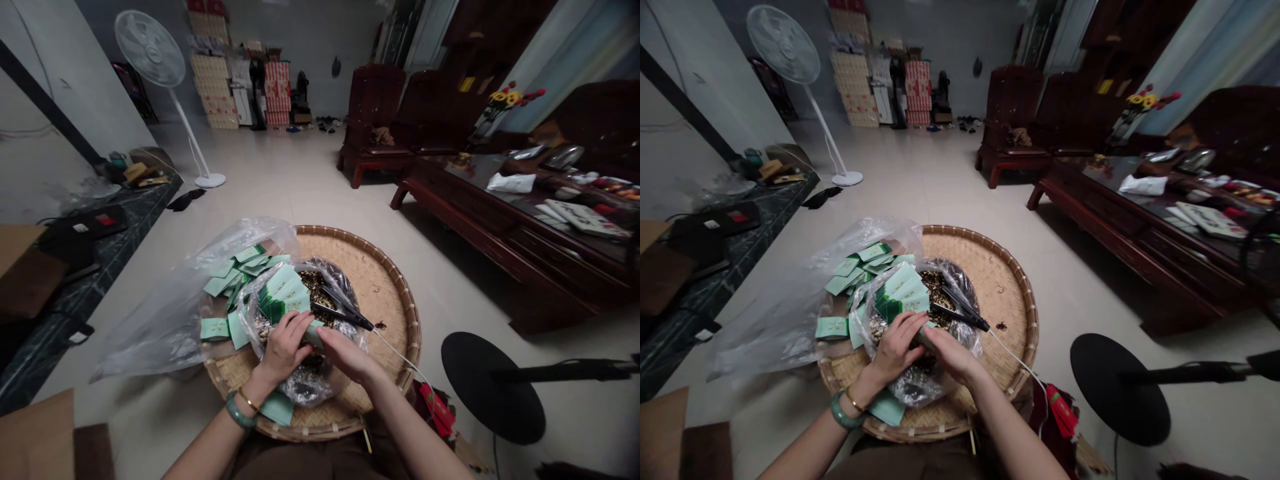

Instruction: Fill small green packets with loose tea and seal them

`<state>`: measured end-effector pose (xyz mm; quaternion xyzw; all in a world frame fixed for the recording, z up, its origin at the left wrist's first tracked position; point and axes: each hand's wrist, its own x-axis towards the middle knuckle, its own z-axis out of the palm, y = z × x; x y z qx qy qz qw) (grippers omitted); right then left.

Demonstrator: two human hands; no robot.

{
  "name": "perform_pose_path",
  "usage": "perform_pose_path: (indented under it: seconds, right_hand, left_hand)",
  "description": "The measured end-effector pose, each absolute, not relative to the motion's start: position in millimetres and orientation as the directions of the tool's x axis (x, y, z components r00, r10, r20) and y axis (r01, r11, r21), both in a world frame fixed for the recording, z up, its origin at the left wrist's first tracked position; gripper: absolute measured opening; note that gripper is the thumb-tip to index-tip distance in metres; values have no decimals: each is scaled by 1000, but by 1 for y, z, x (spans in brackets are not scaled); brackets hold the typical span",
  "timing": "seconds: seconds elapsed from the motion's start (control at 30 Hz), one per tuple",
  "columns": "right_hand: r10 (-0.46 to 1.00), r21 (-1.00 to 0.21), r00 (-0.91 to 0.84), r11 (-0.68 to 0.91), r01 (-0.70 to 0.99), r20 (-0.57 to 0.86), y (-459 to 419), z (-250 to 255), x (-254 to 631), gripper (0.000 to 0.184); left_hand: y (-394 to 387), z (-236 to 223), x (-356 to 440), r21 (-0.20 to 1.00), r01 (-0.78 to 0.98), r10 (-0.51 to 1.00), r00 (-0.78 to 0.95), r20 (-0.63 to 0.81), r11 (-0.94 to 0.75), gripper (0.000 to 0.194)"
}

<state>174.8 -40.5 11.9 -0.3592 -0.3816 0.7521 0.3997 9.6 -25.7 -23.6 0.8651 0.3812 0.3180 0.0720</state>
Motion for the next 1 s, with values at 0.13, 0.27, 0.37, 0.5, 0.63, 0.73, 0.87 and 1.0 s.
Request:
perform_pose_path:
  seconds: [0.13,0.27,0.37,0.5,0.63,0.73,0.87,1.0]
  right_hand:
    - [879,-916,-400,-355,-184,-260,-44,34,192,46]
    - [954,-957,-221,-239,-162,-201,-41,35,213,49]
    - [979,-981,-139,-132,144,-152,-37,17,218,41]
    - [970,-825,-235,79,560,-67,-30,-12,211,33]
    - [959,-720,-285,196,665,-2,-17,-29,205,46]
    - [944,-690,-331,241,682,3,-5,-33,203,55]
    - [923,-592,-384,290,752,-36,-3,-28,187,70]
    - [913,-449,-403,337,828,-59,-18,-17,170,61]
  left_hand:
    - [-24,-23,9,439,607,738,431,519,-663,61]
    - [-22,-22,8,497,620,772,314,553,-608,55]
    - [-20,-23,6,534,644,803,225,552,-547,51]
    - [-19,-22,4,567,649,816,149,558,-507,48]
    - [-19,-18,3,595,634,815,98,572,-494,45]
    - [-20,-17,2,601,634,811,73,580,-487,43]
    - [-19,-18,2,600,630,807,72,586,-493,42]
    - [-18,-19,2,602,635,805,55,590,-484,39]
